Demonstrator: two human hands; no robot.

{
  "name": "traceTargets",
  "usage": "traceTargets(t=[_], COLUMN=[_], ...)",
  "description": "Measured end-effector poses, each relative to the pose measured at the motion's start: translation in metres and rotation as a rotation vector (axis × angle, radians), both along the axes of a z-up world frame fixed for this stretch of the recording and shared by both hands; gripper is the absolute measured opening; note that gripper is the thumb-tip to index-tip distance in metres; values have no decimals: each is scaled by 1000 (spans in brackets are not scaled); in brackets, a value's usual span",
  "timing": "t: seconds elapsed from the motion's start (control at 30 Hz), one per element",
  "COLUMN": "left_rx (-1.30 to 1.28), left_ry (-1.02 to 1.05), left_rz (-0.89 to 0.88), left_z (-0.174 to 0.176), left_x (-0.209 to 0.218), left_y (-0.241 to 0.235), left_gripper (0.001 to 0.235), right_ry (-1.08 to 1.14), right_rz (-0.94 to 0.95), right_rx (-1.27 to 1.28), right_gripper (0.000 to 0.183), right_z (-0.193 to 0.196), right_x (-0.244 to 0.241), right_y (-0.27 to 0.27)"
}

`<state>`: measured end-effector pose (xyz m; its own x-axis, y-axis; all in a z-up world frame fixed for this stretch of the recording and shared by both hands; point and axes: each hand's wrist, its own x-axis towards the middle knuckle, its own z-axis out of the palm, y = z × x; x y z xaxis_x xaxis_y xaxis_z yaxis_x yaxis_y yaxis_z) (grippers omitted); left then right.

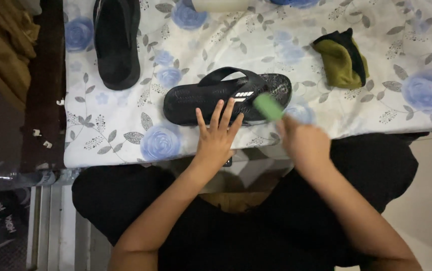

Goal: The person scrubs a black slipper with a green brush, focusing on the sole and the strap. They hold the slipper steady with one hand while scrubbing with the other, occasionally repositioning the slipper to clean different areas.

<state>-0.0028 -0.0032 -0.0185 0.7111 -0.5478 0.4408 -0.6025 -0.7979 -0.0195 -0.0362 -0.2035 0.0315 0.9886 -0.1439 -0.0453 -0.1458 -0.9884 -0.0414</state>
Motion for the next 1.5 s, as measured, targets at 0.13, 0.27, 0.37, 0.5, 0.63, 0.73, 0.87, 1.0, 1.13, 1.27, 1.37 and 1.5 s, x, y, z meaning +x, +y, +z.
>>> traceTargets(t=[0.13,0.27,0.37,0.5,0.63,0.73,0.87,1.0,1.13,1.27,1.37,1.5], left_rx=[-25,71,57,-1,45,69,60,45,44,51,50,23], left_ry=[2,72,46,1,64,57,23,-10,-7,29,29,33], left_rz=[-11,-19,-10,-10,-23,-12,3,22,24,6,-1,-7], left_z=[1,-1,5,5,0,6,9,8,4,5,7,5], left_x=[1,-1,-1,0,2,3,2,0,3,2,0,2], left_y=[1,1,1,0,1,1,1,0,-1,1,1,1], left_gripper=[94,108,107,94,106,104,98,97,98,99,98,92], right_ry=[44,4,69,177,32,83,32,-42,13,58,28,41], right_rz=[24,-110,-56,5,-95,-61,14,-78,125,-49,-90,28], right_rx=[-72,-86,-30,-104,-114,-86,-114,-129,-93,-108,-84,-91], right_gripper=[34,37,36,33,40,31,33,37,33,39,38,34], right_z=[20,10,22,34,20,33,23,11,19,7,7,13], right_x=[-12,6,-8,-20,11,-6,-9,13,-13,8,1,-27], right_y=[-4,-22,3,4,-17,14,3,-21,10,-22,-13,8])
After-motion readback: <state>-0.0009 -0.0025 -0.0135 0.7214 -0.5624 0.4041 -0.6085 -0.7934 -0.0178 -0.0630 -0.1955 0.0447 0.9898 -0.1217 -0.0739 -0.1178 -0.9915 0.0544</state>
